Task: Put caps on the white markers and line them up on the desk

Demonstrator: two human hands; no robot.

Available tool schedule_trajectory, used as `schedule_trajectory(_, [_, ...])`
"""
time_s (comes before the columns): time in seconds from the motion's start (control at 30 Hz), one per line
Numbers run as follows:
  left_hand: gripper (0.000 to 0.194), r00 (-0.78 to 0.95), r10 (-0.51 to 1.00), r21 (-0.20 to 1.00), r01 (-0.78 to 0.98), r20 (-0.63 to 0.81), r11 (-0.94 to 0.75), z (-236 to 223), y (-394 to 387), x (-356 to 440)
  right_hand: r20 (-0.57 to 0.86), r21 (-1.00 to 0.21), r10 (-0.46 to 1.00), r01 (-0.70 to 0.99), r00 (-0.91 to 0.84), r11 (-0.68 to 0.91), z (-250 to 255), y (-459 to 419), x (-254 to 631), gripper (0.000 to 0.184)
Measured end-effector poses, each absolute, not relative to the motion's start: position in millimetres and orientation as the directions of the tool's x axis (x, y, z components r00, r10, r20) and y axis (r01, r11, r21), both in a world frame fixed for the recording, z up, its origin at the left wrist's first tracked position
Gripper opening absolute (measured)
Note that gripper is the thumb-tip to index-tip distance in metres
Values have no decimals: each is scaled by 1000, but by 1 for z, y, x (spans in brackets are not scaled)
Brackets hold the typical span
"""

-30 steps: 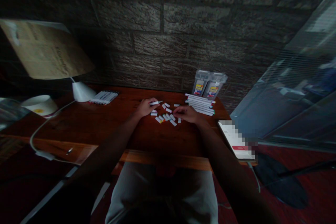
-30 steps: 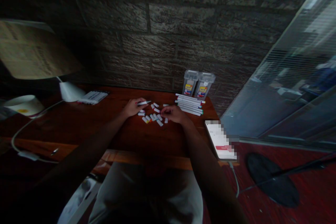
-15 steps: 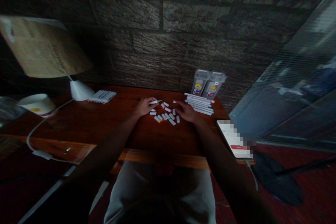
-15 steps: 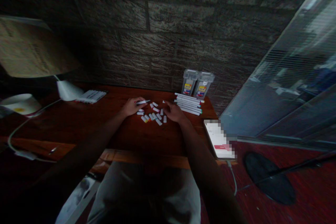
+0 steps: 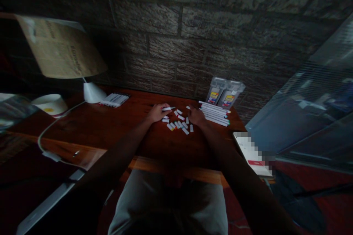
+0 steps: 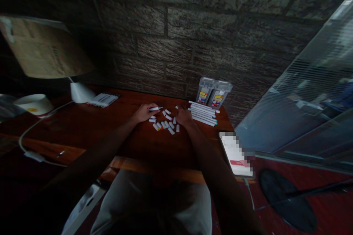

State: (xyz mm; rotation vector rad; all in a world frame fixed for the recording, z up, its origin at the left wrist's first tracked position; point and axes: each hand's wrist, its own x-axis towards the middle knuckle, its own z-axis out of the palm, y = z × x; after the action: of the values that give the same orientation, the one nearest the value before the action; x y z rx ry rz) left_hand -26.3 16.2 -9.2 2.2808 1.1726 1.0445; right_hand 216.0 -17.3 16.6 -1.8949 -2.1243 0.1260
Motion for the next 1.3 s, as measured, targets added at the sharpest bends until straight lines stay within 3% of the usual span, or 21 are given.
schedule_trajectory(0.13, [18, 387, 805, 593, 545, 450, -593, -11, 16, -27, 122, -233, 991, 969, -49, 77, 20, -7, 212, 35])
schedule_trajectory(0.2, [18, 392, 803, 588, 546, 450, -596, -11, 16, -27, 194, -283, 981, 956, -24, 80, 17, -9, 214, 33])
schedule_trajectory(0.37, [20, 403, 794, 576, 547, 455, -608, -11, 13, -25, 370, -429, 925, 866, -90, 256, 11, -23, 223, 30])
schedule_trajectory(0.7, [17, 406, 804, 543, 594, 435, -594, -3, 0, -16, 333, -685, 936, 655, -109, 320, -4, -20, 222, 19])
schedule_trajectory(1.0, [19, 306, 858, 452, 749, 413, -485, 4, -14, -4, 276, -711, 946, 625, -172, 321, -3, -21, 224, 17])
schedule_trajectory(1.3, [26, 211, 829, 396, 800, 518, -451, 6, -17, 0, 259, -626, 947, 714, -190, 314, 14, -31, 233, 17])
